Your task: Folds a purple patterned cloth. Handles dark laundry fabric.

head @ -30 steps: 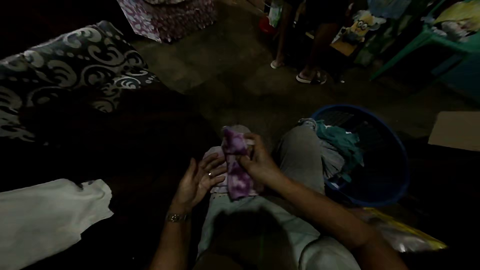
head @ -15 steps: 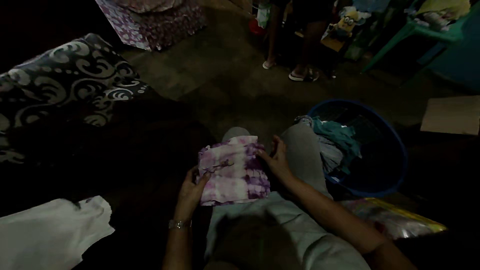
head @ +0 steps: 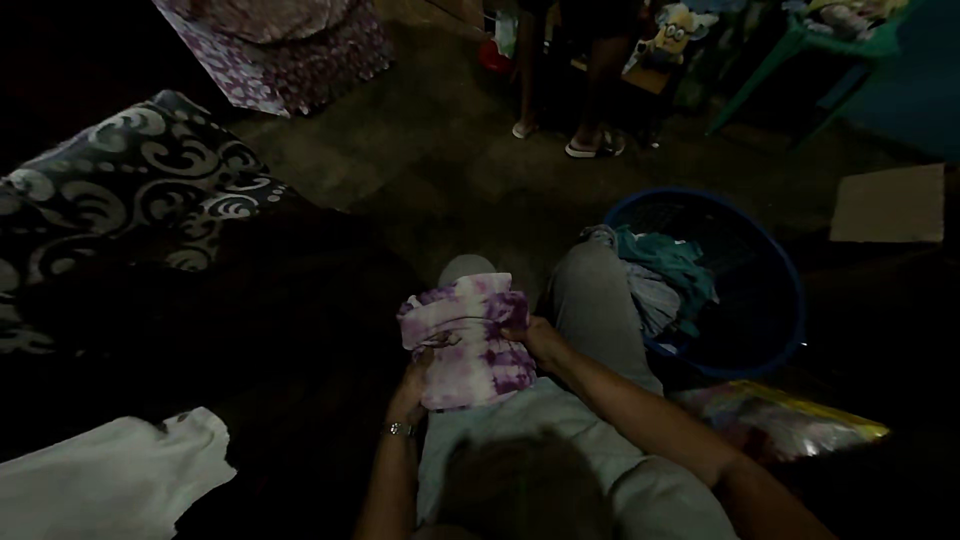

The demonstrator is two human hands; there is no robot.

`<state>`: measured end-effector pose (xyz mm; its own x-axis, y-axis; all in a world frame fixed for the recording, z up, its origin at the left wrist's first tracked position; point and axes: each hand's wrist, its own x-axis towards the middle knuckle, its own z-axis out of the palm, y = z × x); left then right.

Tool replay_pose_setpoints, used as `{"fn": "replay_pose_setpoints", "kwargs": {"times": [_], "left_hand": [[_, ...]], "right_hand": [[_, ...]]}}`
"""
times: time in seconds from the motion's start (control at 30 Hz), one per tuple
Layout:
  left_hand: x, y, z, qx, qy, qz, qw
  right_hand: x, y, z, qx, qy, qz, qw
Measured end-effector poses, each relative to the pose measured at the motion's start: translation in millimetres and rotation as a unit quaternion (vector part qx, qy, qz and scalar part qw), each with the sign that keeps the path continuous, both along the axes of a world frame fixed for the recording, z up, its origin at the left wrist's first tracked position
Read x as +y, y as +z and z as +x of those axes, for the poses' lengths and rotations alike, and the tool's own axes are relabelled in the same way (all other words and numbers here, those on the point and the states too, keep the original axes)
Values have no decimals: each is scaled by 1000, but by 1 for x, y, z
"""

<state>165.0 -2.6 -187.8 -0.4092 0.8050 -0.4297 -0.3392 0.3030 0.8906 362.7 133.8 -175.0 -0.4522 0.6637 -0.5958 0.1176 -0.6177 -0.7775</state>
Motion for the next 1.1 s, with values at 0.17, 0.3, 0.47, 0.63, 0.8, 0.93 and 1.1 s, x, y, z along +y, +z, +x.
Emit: {"fn": "replay_pose_setpoints", "kwargs": {"times": [0.17,0.3,0.47,0.63,0.8,0.93,1.1], "left_hand": [[-2,13,0,-103,75,63,990],[-6,35,-7,-27,72,108,991],[1,78,7,-64,32,197,978],[52,126,65,-143,-21,316,938],[97,106,129,-158,-81,276,945],[100,60,149,-174,-199,152,952],[119,60,108,26,-512,53,857]], "right_hand": [[0,3,15,114,5,-55,992],[-2,17,27,237,4,-72,969],[17,76,52,261,25,-19,965],[42,93,87,521,-71,109,844],[10,82,83,468,-259,110,838],[24,94,105,203,-311,60,927],[30,111,163,133,-347,51,927]]}}
